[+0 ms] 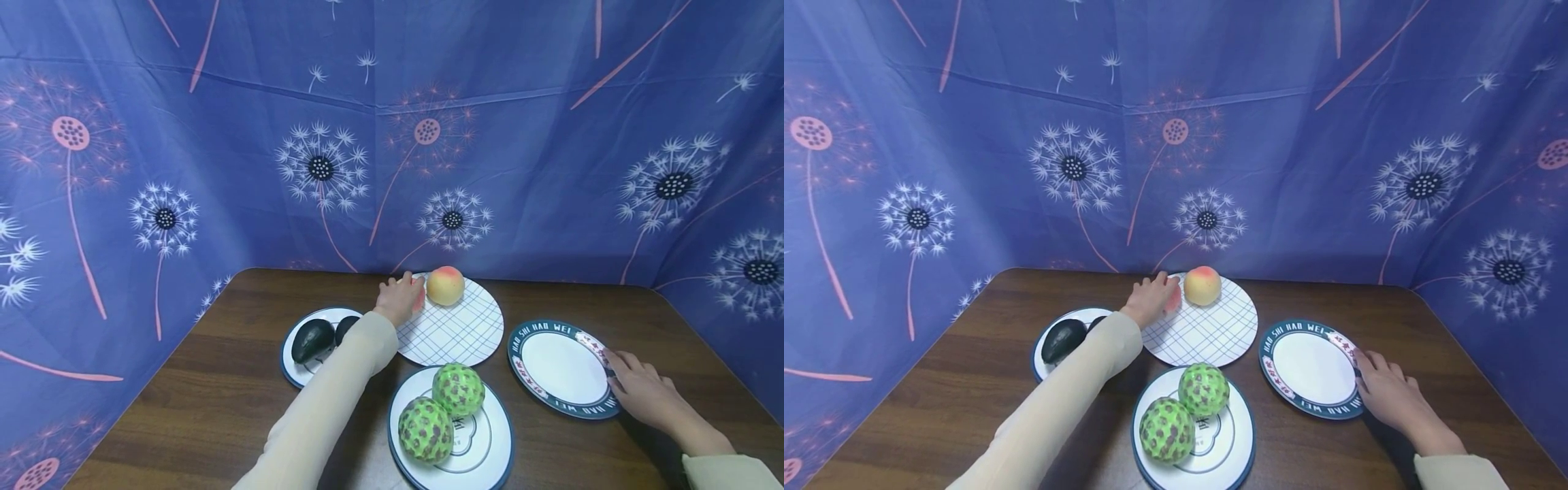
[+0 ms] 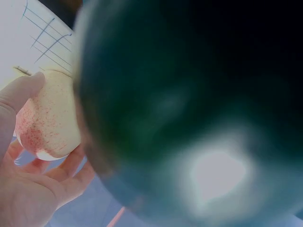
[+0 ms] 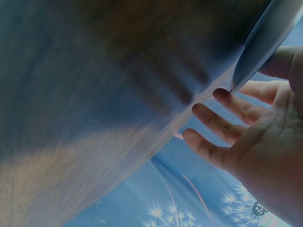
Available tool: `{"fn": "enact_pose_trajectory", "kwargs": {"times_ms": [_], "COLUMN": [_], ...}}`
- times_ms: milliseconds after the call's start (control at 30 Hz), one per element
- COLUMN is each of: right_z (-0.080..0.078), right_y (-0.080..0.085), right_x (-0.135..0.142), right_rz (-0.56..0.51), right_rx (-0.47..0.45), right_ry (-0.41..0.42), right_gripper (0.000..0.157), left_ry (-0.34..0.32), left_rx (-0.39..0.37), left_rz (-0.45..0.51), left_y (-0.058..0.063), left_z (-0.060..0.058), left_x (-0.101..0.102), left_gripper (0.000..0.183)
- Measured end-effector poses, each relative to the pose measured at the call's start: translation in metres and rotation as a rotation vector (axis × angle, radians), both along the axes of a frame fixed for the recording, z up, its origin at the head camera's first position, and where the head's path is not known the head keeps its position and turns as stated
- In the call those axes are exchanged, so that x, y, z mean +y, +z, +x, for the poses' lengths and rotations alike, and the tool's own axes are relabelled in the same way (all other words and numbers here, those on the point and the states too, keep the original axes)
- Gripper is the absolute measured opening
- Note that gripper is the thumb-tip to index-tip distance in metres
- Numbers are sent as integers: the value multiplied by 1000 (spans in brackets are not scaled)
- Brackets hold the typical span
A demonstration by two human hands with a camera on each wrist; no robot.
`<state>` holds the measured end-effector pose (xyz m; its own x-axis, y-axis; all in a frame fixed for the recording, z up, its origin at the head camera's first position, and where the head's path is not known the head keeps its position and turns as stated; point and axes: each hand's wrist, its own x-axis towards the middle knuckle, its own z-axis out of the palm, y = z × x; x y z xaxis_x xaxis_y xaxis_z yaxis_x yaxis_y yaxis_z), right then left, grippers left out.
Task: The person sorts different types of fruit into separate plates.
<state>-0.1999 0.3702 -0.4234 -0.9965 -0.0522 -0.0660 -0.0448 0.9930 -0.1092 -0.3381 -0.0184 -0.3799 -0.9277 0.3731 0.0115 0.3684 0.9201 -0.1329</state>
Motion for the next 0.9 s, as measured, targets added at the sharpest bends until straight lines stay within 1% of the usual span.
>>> {"fn": "enact_pose_trajectory", "kwargs": {"times_ms": [167,300,433,500,667,767,900], "right_z": [-1,-1,0,0,0,-1,-2], "right_y": [1,1,0,0,0,0,0], "right_x": [1,1,1,1,1,1,2], "right_rz": [-1,-1,-7,-9,-11,-11,-9], "right_rx": [7,5,4,2,3,2,3], "right_ry": [12,14,16,17,17,16,17], "right_gripper": [60,61,61,61,61,60,60], "left_ry": [-3,-33,-63,-78,-131,-156,-174], "left_rx": [15,30,56,72,121,133,120], "left_rz": [-27,-49,-64,-62,-25,-8,-12], "left_y": [2,2,5,7,10,14,18], "left_z": [2,4,8,11,16,20,26], "left_x": [-1,1,4,5,8,12,20], "left_gripper": [76,74,74,73,71,71,73]}}
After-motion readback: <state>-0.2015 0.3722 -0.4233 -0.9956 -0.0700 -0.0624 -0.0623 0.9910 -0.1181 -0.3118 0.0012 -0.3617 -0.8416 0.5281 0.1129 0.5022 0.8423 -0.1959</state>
